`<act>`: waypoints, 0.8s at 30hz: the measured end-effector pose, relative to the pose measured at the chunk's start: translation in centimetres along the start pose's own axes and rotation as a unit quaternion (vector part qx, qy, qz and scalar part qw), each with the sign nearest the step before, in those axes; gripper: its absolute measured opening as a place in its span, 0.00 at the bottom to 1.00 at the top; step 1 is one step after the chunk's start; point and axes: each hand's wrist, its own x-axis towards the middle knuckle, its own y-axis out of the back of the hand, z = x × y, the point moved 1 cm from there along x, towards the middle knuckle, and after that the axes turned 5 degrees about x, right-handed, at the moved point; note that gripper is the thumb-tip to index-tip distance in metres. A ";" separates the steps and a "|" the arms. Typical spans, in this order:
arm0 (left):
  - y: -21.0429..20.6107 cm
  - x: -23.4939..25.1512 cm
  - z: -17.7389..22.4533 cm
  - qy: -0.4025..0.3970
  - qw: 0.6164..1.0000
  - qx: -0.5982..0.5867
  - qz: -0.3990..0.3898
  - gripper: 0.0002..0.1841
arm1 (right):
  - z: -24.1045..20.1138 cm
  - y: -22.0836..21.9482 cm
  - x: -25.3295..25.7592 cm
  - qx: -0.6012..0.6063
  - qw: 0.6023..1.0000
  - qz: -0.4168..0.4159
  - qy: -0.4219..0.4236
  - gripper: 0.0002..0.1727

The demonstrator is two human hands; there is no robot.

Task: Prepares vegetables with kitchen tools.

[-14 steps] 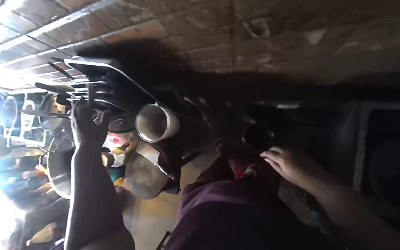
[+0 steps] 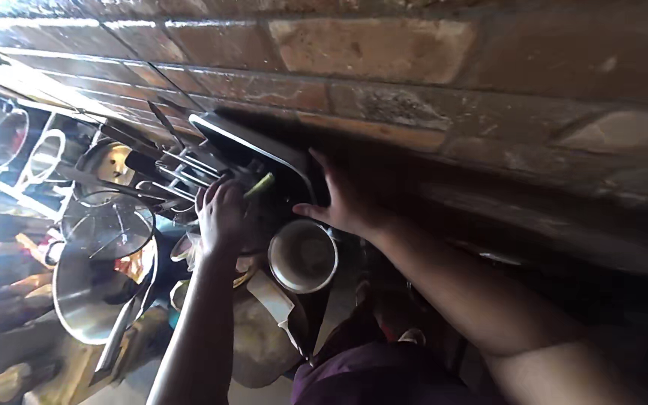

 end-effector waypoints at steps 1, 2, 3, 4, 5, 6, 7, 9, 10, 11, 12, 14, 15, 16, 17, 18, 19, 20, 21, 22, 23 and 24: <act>0.0 -1.0 -0.4 -0.002 1.000 0.004 0.013 0.18 | 0.3 -1.2 1.0 0.019 1.000 0.012 -0.013 0.57; 0.0 -2.0 -0.8 0.002 1.000 0.002 0.020 0.19 | 0.6 -2.2 1.7 0.032 0.999 0.029 -0.032 0.52; 0.1 -2.9 -1.2 0.009 1.000 -0.003 0.027 0.19 | 0.8 -2.9 2.2 0.041 0.997 0.048 -0.050 0.45; 0.2 -3.7 -1.4 0.012 0.999 -0.004 0.036 0.19 | 1.0 -3.4 2.4 0.040 0.995 0.071 -0.058 0.39; 0.2 -4.5 -1.7 0.013 0.999 -0.004 0.046 0.19 | 1.3 -3.9 2.6 0.031 0.993 0.104 -0.051 0.34; 0.2 -5.2 -2.0 0.013 0.998 0.000 0.060 0.18 | 1.5 -4.3 2.9 0.018 0.990 0.137 -0.035 0.31; 0.1 -5.9 -2.2 0.009 0.997 0.005 0.078 0.17 | 1.7 -4.7 3.1 0.004 0.985 0.170 -0.017 0.28; 0.1 -6.8 -2.5 0.001 0.995 0.015 0.098 0.17 | 1.9 -5.4 3.7 0.001 0.973 0.231 0.025 0.24; 0.1 -7.1 -2.6 -0.007 0.994 0.018 0.107 0.17 | 1.8 -5.4 4.0 0.013 0.965 0.258 0.048 0.22; 0.2 -7.3 -2.7 -0.012 0.993 0.021 0.114 0.17 | 1.1 -5.1 4.0 0.013 0.961 0.269 0.056 0.22; 0.1 -7.4 -2.8 -0.014 0.993 0.022 0.117 0.16 | 0.0 -4.5 3.7 0.008 0.963 0.265 0.052 0.23; 0.0 -7.7 -2.8 -0.011 0.992 0.021 0.121 0.14 | -2.6 -3.3 3.0 0.025 0.961 0.267 0.070 0.26; 0.1 -7.7 -2.8 -0.010 0.993 0.018 0.120 0.14 | -3.8 -2.7 2.8 0.039 0.954 0.280 0.097 0.25; 0.1 -7.8 -2.8 -0.011 0.993 0.015 0.119 0.14 | -4.8 -2.2 2.6 0.054 0.945 0.297 0.129 0.24; 0.2 -7.8 -2.8 -0.012 0.993 0.013 0.120 0.14 | -5.8 -1.6 2.4 0.065 0.935 0.312 0.157 0.22; 0.2 -7.9 -2.8 -0.013 0.992 0.013 0.121 0.14 | -6.6 -1.2 2.3 0.072 0.926 0.326 0.178 0.19; 0.1 -7.9 -2.9 -0.012 0.992 0.011 0.121 0.14 | -7.2 -0.8 2.2 0.075 0.920 0.331 0.196 0.18; 0.1 -7.9 -2.9 -0.011 0.993 0.008 0.120 0.14 | -7.6 -0.7 2.0 0.075 0.917 0.332 0.209 0.18; 0.1 -7.9 -2.9 -0.010 0.993 0.005 0.118 0.14 | -7.7 -0.6 1.9 0.070 0.917 0.328 0.216 0.18; 0.1 -7.9 -2.9 -0.009 0.993 0.002 0.117 0.14 | -7.5 -0.8 1.9 0.066 0.918 0.324 0.219 0.18; 0.1 -7.9 -2.9 -0.008 0.993 0.002 0.117 0.13 | -7.1 -1.1 1.9 0.063 0.919 0.322 0.217 0.18; 0.1 -7.9 -2.8 -0.006 0.993 0.003 0.119 0.13 | -6.6 -1.7 2.0 0.062 0.922 0.321 0.207 0.17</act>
